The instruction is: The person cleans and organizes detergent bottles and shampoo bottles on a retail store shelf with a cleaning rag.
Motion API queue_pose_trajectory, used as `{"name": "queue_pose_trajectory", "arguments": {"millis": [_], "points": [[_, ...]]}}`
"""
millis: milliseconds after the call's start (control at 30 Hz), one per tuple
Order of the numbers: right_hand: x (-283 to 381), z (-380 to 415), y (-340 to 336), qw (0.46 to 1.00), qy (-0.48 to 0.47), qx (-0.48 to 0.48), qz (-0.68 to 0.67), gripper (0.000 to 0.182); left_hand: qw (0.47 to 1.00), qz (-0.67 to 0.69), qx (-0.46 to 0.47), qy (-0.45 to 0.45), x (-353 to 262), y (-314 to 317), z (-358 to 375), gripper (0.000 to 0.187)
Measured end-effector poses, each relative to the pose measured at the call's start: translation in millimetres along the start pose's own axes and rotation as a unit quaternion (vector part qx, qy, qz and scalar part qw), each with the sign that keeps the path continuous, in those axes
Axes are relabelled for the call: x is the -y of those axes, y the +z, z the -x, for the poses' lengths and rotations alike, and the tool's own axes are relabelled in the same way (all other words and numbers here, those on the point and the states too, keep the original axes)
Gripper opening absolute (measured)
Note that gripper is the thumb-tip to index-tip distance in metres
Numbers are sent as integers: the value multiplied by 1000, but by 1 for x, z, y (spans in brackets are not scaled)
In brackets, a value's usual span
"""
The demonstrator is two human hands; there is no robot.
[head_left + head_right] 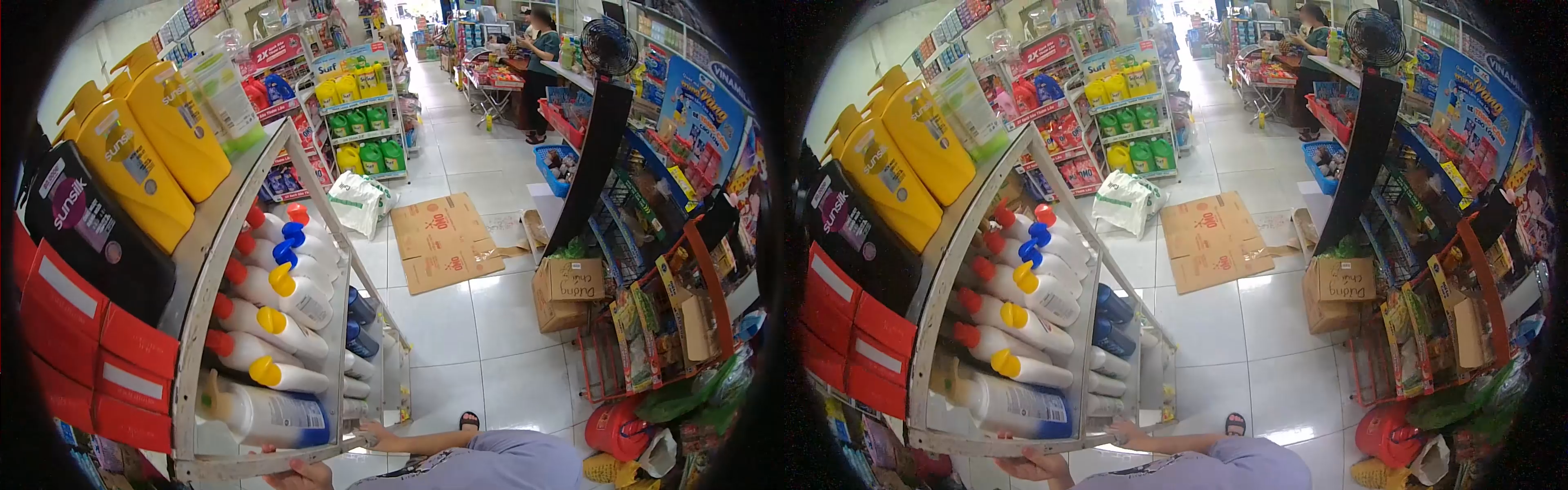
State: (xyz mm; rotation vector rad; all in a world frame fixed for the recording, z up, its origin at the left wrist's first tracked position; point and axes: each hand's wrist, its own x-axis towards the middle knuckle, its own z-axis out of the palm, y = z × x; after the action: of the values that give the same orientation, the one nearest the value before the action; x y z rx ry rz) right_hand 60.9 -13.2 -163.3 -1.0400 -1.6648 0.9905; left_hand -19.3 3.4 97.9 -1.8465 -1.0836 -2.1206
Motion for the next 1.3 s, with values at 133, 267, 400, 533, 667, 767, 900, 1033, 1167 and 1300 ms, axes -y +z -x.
{"name": "queue_pose_trajectory", "arguments": {"millis": [133, 267, 400, 533, 667, 767, 900, 1033, 1167, 1300], "points": [[-61, 17, 12, 988, 81, 90, 97, 53, 982, -189, 12, 25, -18, 9, -20, 49], [-80, 19, 23, 993, 68, 87, 42, 55, 997, -78, 1, 3, -1, 3, -2, 33], [-38, 9, 19, 985, 149, 89, 7, 63, 999, 15, 34, 36, 6, -7, 5, 48], [30, -12, 4, 987, 158, 26, -6, 69, 995, 45, 46, 72, 15, -7, 8, 54], [104, -41, -28, 989, 144, 41, -9, 73, 991, 98, 4, 91, 15, 3, 5, 50], [118, -50, -32, 985, 167, 29, -40, 81, 989, 116, -9, 96, 13, 8, 2, 48], [147, -59, -53, 974, 202, 33, -101, 87, 990, 112, 19, 85, 9, 5, -3, 47], [157, -59, -58, 961, 199, 36, -189, 84, 988, 110, 67, 90, 10, 1, -6, 46], [172, -58, -68, 944, 179, 42, -272, 79, 986, 99, 79, 106, 7, 2, -11, 45], [183, -53, -78, 939, 229, 11, -258, 75, 986, 105, 77, 106, 5, 3, -11, 46]]}}
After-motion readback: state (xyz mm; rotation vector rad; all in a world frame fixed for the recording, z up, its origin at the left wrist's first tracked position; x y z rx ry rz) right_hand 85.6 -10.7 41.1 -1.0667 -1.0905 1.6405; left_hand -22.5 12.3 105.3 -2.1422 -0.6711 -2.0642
